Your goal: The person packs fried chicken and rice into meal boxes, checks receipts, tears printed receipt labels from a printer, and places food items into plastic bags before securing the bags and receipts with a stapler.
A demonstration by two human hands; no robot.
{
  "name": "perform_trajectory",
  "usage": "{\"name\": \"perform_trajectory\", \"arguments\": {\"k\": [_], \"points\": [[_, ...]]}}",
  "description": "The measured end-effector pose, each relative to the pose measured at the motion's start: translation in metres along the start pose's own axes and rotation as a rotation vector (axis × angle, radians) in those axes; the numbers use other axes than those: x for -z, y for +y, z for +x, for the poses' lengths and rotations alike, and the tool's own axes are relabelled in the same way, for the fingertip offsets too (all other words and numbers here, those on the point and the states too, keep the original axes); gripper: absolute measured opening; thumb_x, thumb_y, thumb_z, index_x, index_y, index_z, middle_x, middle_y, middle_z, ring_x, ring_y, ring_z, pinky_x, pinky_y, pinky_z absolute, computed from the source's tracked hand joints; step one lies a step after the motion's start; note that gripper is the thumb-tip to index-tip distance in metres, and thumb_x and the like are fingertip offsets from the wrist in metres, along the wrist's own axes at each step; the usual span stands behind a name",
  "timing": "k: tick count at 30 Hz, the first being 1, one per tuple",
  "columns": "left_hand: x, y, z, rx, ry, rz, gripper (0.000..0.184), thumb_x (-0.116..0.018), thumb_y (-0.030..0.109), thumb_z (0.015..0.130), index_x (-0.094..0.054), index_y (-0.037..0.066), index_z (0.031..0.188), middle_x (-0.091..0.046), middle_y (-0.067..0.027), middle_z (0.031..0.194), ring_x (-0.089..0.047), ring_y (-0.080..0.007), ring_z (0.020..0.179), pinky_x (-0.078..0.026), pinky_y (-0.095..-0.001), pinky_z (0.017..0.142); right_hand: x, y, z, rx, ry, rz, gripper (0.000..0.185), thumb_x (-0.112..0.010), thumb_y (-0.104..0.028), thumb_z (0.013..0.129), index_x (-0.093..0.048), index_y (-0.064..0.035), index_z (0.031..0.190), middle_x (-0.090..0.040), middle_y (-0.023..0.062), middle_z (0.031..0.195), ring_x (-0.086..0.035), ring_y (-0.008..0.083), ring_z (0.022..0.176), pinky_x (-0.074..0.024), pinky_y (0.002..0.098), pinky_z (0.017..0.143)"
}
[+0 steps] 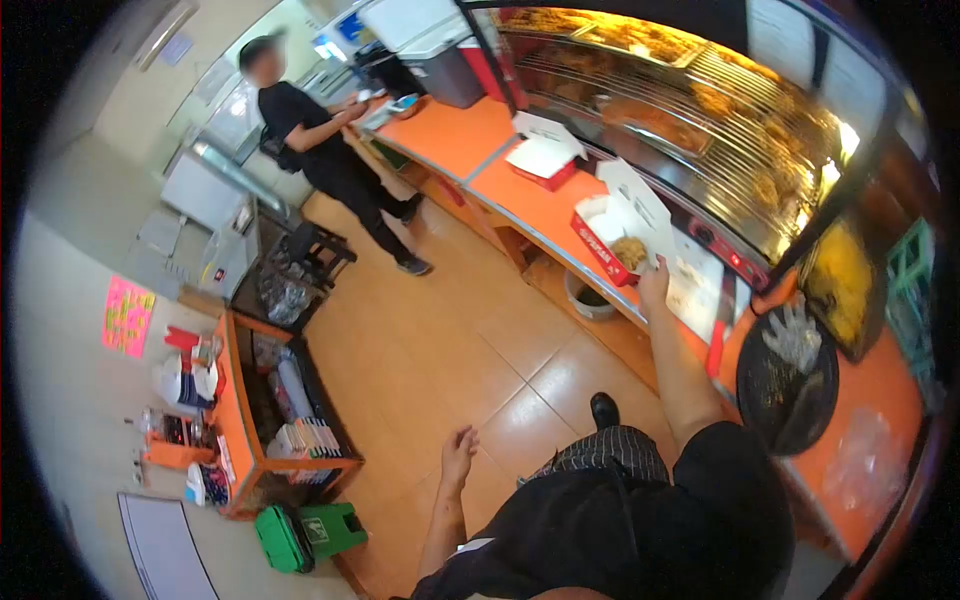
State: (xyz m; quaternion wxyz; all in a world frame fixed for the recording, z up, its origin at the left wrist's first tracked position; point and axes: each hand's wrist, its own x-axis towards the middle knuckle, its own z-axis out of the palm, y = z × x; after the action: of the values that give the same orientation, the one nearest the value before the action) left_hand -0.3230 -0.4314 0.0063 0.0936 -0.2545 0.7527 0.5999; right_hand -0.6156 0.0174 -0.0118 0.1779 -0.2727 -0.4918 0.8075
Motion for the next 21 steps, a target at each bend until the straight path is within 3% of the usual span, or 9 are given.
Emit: {"name": "perform_trajectory", "arguments": {"k": [5, 7, 9, 11, 12, 15, 17, 18, 21], "points": [[-0.061, 0.077, 0.026, -0.259, -0.241, -0.128, 0.027, -0.055, 0.022, 0.102, -0.057, 0.004, 0.122, -0.063, -0.0049, 0.113, -0.061, -0.0139, 0.097, -0.051, -0.0285, 0.082, 0.074, -0.038, -0.088, 0.162, -0.111, 0.159, 0.056, -0.042, -0.005, 0.088, -0.037, -0.005, 0.143, -0.059, 0.0187, 0.121, -0.066, 0.0277, 0.096, -0.0595, 0.0423, 0.078], [-0.1, 0.131, 0.0, -0.326, -0.354, -0.225, 0.039, -0.056, 0.03, 0.101, -0.05, 0.007, 0.132, -0.059, -0.0062, 0.121, -0.06, -0.0157, 0.1, -0.05, -0.0303, 0.084, 0.121, -0.045, -0.116, 0.151, -0.15, 0.157, 0.06, -0.042, -0.007, 0.085, -0.036, -0.0062, 0.145, -0.057, 0.0191, 0.125, -0.064, 0.029, 0.103, -0.0594, 0.0431, 0.08], [-0.139, 0.162, -0.022, -0.306, -0.491, -0.331, 0.059, -0.051, 0.048, 0.1, -0.036, 0.015, 0.147, -0.052, -0.011, 0.136, -0.059, -0.026, 0.111, -0.051, -0.0436, 0.091, 0.146, -0.107, -0.196, -0.073, -0.399, 0.358, 0.064, -0.042, -0.009, 0.084, -0.033, -0.0082, 0.148, -0.054, 0.0182, 0.128, -0.062, 0.0297, 0.111, -0.0597, 0.0447, 0.08], [-0.182, 0.192, -0.059, -0.207, -0.81, -0.441, 0.07, -0.046, 0.058, 0.099, -0.027, 0.017, 0.152, -0.047, -0.0117, 0.143, -0.057, -0.0317, 0.119, -0.05, -0.0522, 0.095, 0.174, -0.091, -0.21, -0.037, -0.099, 0.356, 0.068, -0.042, -0.01, 0.084, -0.03, -0.0085, 0.151, -0.053, 0.0176, 0.133, -0.059, 0.0303, 0.118, -0.0577, 0.0458, 0.086], [-0.198, 0.195, -0.083, -0.171, -0.886, -0.42, 0.069, -0.046, 0.058, 0.099, -0.027, 0.017, 0.151, -0.046, -0.0117, 0.144, -0.056, -0.0326, 0.121, -0.05, -0.0535, 0.094, 0.176, -0.145, -0.255, -0.179, -0.117, 0.392, 0.059, -0.042, -0.01, 0.081, -0.048, -0.0024, 0.139, -0.055, 0.012, 0.129, -0.055, 0.0235, 0.117, -0.0464, 0.035, 0.1], [-0.254, 0.196, -0.141, -0.142, -1.078, -0.288, 0.067, -0.045, 0.055, 0.099, -0.027, 0.016, 0.151, -0.044, -0.0122, 0.146, -0.054, -0.0344, 0.126, -0.053, -0.0566, 0.092, 0.243, -0.163, -0.295, 0.008, -0.012, 0.283, 0.058, -0.043, -0.009, 0.081, -0.049, -0.0025, 0.138, -0.056, 0.0116, 0.129, -0.056, 0.0226, 0.116, -0.0466, 0.0335, 0.1], [-0.271, 0.169, -0.173, -0.126, -1.14, -0.108, 0.064, -0.046, 0.05, 0.1, -0.027, 0.016, 0.151, -0.044, -0.0132, 0.147, -0.052, -0.0344, 0.128, -0.055, -0.0578, 0.089, 0.294, -0.155, -0.328, -0.021, 0.123, 0.229, 0.055, -0.044, -0.008, 0.08, -0.052, -0.0021, 0.135, -0.057, 0.0115, 0.128, -0.054, 0.0208, 0.119, -0.0424, 0.0313, 0.103], [-0.292, 0.161, -0.194, -0.082, -1.217, -0.058, 0.063, -0.047, 0.047, 0.099, -0.027, 0.017, 0.151, -0.044, -0.0122, 0.147, -0.05, -0.0339, 0.13, -0.055, -0.0578, 0.089, 0.349, -0.126, -0.322, 0.1, 0.127, 0.094, 0.059, -0.042, -0.003, 0.085, -0.042, -0.0004, 0.144, -0.053, 0.0114, 0.136, -0.051, 0.0221, 0.124, -0.0415, 0.0336, 0.105], [-0.346, 0.121, -0.234, 0.098, -1.351, 0.051, 0.06, -0.052, 0.038, 0.098, -0.026, 0.019, 0.15, -0.043, -0.0105, 0.147, -0.048, -0.0325, 0.132, -0.055, -0.0572, 0.087, 0.442, -0.134, -0.374, 0.284, 0.135, 0.064, 0.054, -0.043, -0.004, 0.085, -0.045, -0.001, 0.139, -0.054, 0.0108, 0.131, -0.051, 0.0209, 0.122, -0.0396, 0.0323, 0.104]]}}
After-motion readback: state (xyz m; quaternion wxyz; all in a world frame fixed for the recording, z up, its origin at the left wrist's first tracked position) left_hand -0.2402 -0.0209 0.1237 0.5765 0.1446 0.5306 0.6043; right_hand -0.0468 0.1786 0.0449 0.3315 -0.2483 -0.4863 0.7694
